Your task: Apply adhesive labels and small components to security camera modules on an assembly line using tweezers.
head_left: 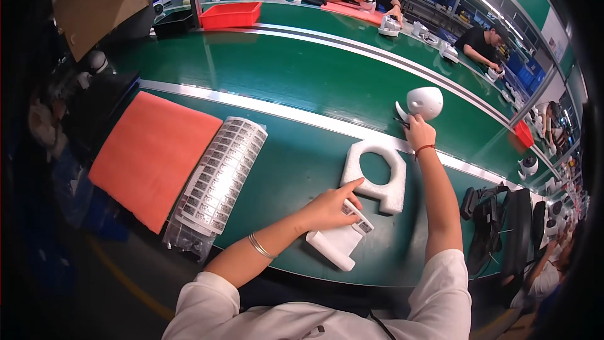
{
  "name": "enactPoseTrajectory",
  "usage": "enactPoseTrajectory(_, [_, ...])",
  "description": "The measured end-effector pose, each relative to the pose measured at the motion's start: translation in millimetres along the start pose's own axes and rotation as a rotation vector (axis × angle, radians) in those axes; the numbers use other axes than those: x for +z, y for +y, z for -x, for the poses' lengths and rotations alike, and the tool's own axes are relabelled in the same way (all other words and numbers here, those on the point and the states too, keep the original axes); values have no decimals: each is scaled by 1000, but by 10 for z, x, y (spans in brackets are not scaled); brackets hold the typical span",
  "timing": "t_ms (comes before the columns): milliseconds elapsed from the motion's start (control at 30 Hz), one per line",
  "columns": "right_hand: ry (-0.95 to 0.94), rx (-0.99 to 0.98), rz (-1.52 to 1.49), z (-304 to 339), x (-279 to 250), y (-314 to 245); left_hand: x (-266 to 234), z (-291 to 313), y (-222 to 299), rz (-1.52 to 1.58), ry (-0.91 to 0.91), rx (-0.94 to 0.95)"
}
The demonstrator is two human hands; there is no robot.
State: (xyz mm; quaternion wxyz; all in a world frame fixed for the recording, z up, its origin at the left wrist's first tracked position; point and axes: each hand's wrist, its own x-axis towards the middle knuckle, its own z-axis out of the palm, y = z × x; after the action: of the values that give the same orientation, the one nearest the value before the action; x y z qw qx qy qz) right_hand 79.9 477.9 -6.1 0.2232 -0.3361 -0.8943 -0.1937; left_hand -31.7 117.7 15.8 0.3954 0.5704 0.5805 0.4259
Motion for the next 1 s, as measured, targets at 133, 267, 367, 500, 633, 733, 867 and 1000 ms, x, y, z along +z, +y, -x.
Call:
enactPoseTrajectory(133, [-94,143,-284,127,-339,-134,-11,-55,20,31,21,19])
enactPoseTrajectory(267, [63,180,-941,700,-1109,-508,-30,-80,55,59,141,165])
enactPoseTrajectory(367, [-91,47,-1160,1181,-1641,-839,-91,28,153,75,243,160])
enactPoseTrajectory(500, [49,-248,-1041,1462,-1874,-1078,-31,30,199,143,304,177])
enactPoseTrajectory(633, [70,-226,-1053,1540,-1844,-1041,15,62,204,274,270,122])
enactPoseTrajectory(733, [49,-80,-1148,1601,-1806,-997,11,58,195,235,282,283])
enactPoseTrajectory(867, [-22,86,-1304,1630,-1744,-985,-29,60,134,297,325,315])
enactPoseTrajectory(1000, [-140,54,-1396,1627,-1735,-948,-32,28,151,285,327,385])
